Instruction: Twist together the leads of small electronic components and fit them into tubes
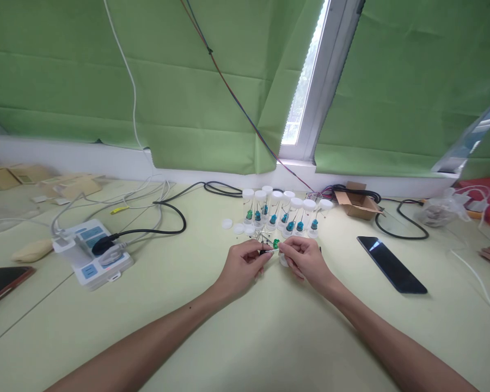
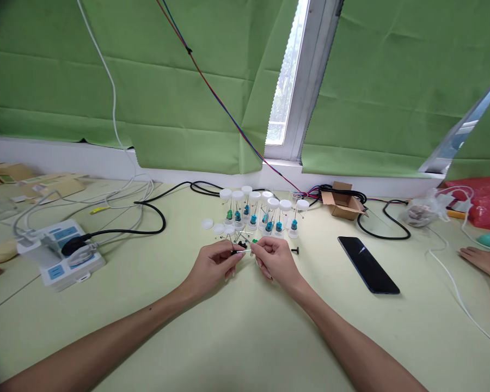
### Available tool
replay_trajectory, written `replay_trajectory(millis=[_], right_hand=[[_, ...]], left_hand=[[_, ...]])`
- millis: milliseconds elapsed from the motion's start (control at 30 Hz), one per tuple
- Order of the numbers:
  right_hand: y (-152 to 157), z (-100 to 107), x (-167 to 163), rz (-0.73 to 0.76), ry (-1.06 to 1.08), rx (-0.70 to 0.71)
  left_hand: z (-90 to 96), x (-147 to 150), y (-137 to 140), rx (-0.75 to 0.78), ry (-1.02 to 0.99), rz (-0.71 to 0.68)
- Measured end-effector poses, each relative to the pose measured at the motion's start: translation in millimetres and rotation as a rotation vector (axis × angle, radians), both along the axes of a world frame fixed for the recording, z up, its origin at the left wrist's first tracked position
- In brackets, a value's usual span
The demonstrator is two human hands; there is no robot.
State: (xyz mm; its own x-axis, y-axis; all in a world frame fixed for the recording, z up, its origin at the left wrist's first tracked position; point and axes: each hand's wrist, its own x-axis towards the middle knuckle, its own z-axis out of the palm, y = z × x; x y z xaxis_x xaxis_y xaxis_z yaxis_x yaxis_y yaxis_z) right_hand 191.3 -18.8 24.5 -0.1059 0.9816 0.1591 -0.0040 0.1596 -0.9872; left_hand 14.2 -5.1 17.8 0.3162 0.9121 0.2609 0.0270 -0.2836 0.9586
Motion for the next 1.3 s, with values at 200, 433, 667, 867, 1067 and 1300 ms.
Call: replay_trajectory(millis=[200, 433, 667, 867, 1067, 1300], right_hand=[[0, -2, -1, -0.014, -0.002, 0.026], [-1, 3, -2, -0.026, 0.018, 0.092], [1, -2, 0, -0.002, -0.002, 0.143], [2, -7, 2, 0.004, -0.03, 0.187], [1, -5, 1, -0.016, -0.042, 0.183], [2, -7, 1, -0.016, -0.049, 0.185]], left_hand=[[1.8, 1, 0, -0.056, -0.045, 0.006], [3.8, 0, 3, -0.117, -0.07, 0.003], [2.3, -2, 6, -0.15, -0.097, 0.009], [1.2, -2, 6, -0.147, -0.084, 0.0], [-1.3, -2, 6, -0.15, -0.058, 0.008], [-3.3, -2, 7, -0.175, -0.06, 0.03]])
